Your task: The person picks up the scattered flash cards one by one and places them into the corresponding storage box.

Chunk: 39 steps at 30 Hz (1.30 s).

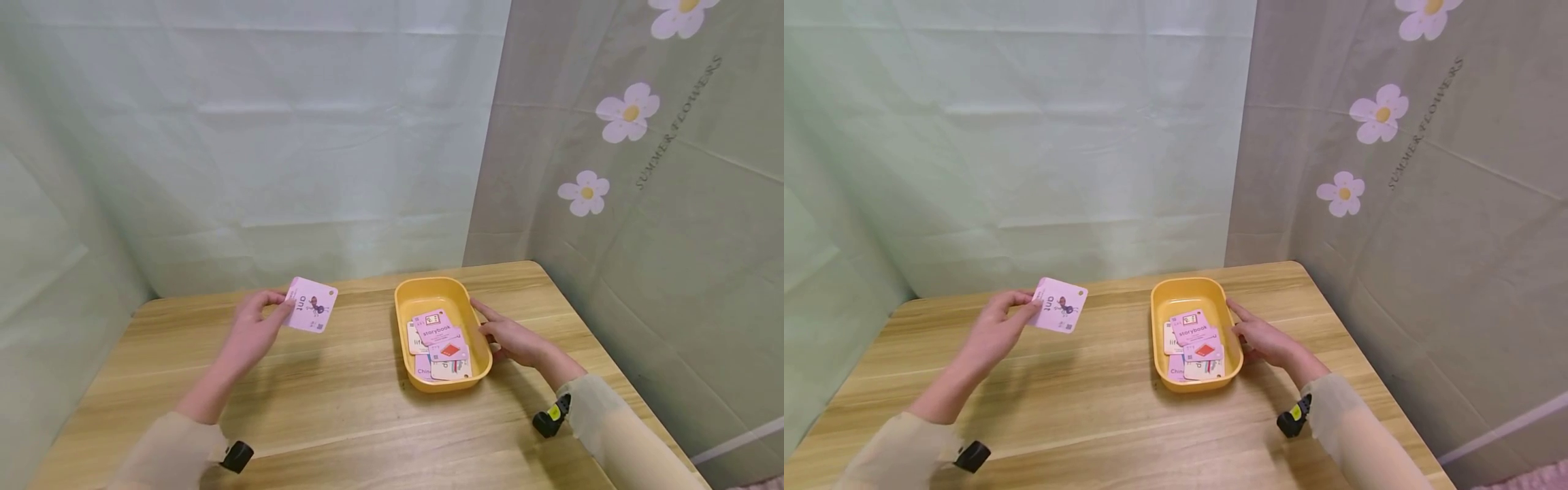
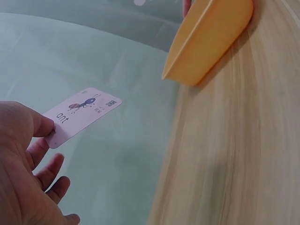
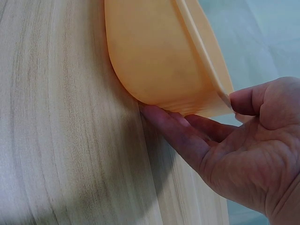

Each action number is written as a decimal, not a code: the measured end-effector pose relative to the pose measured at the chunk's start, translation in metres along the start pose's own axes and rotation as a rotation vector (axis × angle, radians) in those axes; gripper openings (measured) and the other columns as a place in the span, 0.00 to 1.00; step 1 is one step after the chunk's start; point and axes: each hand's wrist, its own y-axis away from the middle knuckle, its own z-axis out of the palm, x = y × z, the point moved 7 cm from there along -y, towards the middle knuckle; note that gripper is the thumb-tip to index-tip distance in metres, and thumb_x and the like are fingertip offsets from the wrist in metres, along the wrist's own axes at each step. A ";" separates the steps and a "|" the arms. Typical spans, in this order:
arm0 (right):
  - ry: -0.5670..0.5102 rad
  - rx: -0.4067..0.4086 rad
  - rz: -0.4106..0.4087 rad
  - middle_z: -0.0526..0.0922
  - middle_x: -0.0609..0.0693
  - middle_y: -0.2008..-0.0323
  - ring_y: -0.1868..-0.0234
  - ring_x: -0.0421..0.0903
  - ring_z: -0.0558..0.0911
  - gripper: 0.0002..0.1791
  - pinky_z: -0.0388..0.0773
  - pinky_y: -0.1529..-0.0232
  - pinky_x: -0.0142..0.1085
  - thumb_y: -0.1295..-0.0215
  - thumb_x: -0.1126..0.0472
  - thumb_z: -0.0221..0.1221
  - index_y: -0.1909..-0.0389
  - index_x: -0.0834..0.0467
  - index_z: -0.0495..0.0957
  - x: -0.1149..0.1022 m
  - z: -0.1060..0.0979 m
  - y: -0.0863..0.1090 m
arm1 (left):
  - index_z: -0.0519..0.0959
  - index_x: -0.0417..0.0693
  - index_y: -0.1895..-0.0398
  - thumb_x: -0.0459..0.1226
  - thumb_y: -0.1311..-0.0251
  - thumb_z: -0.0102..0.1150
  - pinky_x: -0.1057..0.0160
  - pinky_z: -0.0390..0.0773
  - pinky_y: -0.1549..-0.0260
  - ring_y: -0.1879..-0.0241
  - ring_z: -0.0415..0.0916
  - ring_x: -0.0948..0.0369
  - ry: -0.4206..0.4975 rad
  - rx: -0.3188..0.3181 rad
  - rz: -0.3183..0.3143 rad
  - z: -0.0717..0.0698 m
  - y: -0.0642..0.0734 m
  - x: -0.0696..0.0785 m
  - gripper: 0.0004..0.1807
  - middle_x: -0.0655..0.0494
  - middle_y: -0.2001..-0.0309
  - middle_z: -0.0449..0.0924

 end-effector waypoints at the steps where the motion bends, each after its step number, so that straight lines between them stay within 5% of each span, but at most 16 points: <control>1: -0.001 -0.001 -0.001 0.42 0.59 0.19 0.37 0.60 0.69 0.39 0.76 0.41 0.61 0.21 0.61 0.43 0.17 0.40 0.39 0.000 0.000 0.000 | 0.77 0.35 0.53 0.46 0.24 0.54 0.35 0.59 0.38 0.31 0.58 0.39 0.006 -0.002 0.003 0.002 -0.001 0.002 0.20 0.37 0.33 0.69; 39: -0.001 0.029 -0.002 0.44 0.58 0.19 0.38 0.59 0.71 0.39 0.77 0.42 0.59 0.22 0.61 0.45 0.17 0.39 0.42 0.004 -0.002 -0.003 | 0.78 0.39 0.53 0.45 0.25 0.55 0.41 0.63 0.36 0.32 0.61 0.46 0.134 -0.060 0.037 0.063 -0.024 0.056 0.16 0.44 0.36 0.70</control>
